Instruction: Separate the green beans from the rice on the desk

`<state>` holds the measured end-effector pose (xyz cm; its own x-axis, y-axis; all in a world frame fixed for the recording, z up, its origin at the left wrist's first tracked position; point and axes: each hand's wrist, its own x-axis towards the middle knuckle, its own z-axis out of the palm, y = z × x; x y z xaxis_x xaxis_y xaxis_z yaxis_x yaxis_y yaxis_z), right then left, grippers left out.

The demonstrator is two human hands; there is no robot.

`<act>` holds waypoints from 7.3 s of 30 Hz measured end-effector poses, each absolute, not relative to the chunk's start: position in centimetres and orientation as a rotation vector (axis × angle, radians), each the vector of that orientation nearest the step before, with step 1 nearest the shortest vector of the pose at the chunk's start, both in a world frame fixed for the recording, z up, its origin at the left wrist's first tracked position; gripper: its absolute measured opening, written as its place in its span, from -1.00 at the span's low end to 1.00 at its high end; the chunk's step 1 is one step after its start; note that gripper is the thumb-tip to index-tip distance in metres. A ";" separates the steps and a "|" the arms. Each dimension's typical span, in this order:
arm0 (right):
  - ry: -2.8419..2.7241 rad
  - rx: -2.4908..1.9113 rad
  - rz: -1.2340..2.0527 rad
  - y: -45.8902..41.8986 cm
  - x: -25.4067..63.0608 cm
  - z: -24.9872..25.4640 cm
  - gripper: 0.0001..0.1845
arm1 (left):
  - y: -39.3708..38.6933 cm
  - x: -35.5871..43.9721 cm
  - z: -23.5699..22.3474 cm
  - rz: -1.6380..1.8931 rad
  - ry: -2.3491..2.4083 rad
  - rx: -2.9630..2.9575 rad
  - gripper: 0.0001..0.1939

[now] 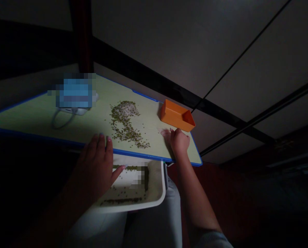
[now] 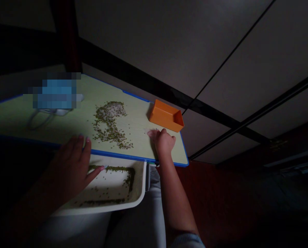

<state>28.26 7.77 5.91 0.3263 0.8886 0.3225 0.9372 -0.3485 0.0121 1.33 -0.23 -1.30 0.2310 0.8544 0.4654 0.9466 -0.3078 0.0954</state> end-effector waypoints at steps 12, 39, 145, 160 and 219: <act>-1.644 -2.279 -0.377 7.8 28.0 5.4 -0.61 | -0.6 1.9 -0.6 -0.716 -1.749 -2.292 -0.15; -2.067 -2.108 -0.263 13.7 22.6 6.9 -0.60 | 0.0 1.4 -1.9 -0.669 -1.596 -2.212 -0.19; -2.031 -1.895 -0.100 6.5 27.8 5.0 -0.60 | 0.1 1.2 -0.8 -0.372 -1.682 -2.239 -0.08; -1.866 -1.676 0.180 6.2 29.9 4.0 -0.66 | -0.2 1.2 -0.3 -0.347 -1.661 -2.240 -0.09; -1.946 -1.566 0.254 6.3 29.8 4.1 -0.69 | -0.1 1.1 -0.8 -0.395 -1.566 -2.213 -0.11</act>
<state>29.76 6.30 4.06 -0.1045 0.9336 0.3428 0.8141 0.2783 -0.5097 1.13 -0.12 -0.78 0.3325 0.8303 0.4473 0.9431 -0.2929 -0.1574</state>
